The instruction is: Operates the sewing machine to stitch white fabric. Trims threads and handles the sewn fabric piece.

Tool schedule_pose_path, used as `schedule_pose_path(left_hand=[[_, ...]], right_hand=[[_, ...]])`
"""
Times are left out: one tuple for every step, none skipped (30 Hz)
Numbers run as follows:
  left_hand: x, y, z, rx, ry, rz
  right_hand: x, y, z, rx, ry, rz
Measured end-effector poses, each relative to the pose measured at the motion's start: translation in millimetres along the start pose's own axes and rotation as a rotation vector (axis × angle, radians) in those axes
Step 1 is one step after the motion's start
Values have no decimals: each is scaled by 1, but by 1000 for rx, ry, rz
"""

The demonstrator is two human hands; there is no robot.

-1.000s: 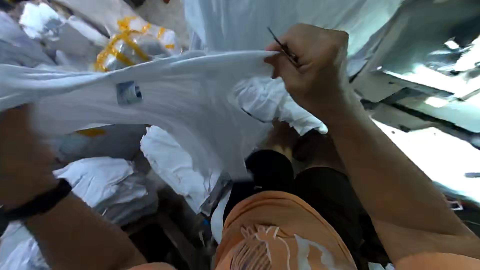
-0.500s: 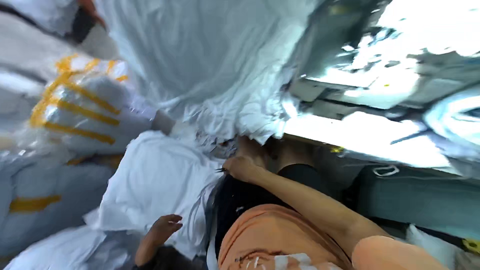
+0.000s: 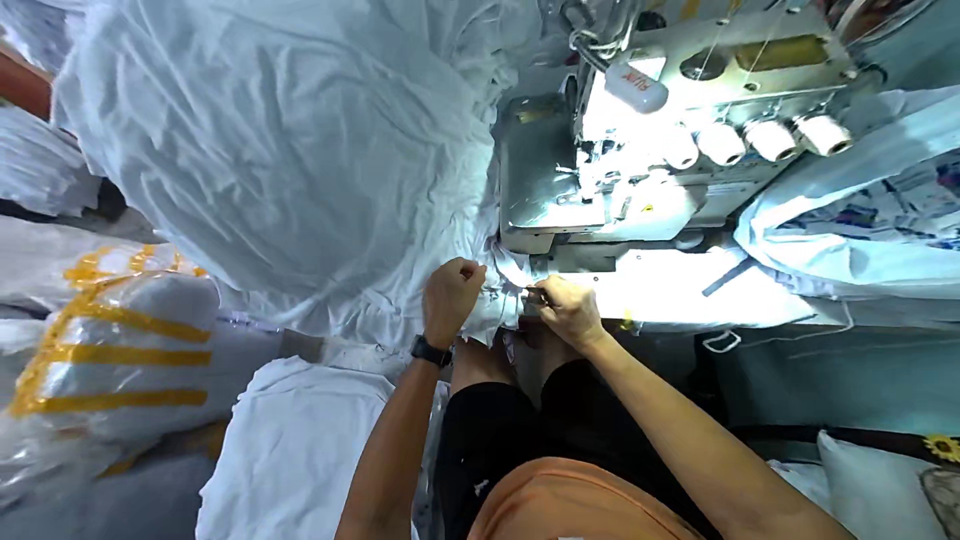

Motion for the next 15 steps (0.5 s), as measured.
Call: schedule_pose_path(left_hand=[[-15,11,0,-31,-55,-30],[-29,24,0,-53,-119,-60],[-37,37,-2,-24,-158,-65],[-38,46,-3,73,-151,-20],[-32,49,-2,226,-102,64],[-20,48,1,372,-36,153],[-7,48,3,436,7,208],[1,51,5,413,18,220],[1,58,7,347,8,204],[-3,65,7,264,-23,170],[-10,69,6,181,-71,129],[-16,71,6,117,-123,89],[-22,70,7,78,-175,51],[-26,66,8,65,-226,21],[-30,59,10,71,-271,7]], right_hand=[[-1,0,0,-3,0,8],[-2,0,0,-4,-3,15],[-3,-1,-1,-9,-6,12],[-2,-1,-1,-14,-9,1],[-1,-1,-1,-17,-9,-11],[1,-1,-1,-19,-8,-13],[2,0,-1,-17,-1,-11],[2,0,0,-24,10,-13],[2,0,1,-36,17,-19],[3,0,0,-49,18,-24],[3,1,0,-65,14,-9],[2,1,-1,-96,11,33],[0,2,-2,-139,11,110],[1,4,-5,-165,28,190],[8,9,-10,-124,72,242]])
Point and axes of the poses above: each hand's wrist, its own z-axis towards the middle knuckle, its own y-axis out of the back of the hand, x = y × z, the point moved 3 cm from there along z, towards the middle knuckle, and after that the axes turned 15 degrees about -x, right-handed, at the moved point
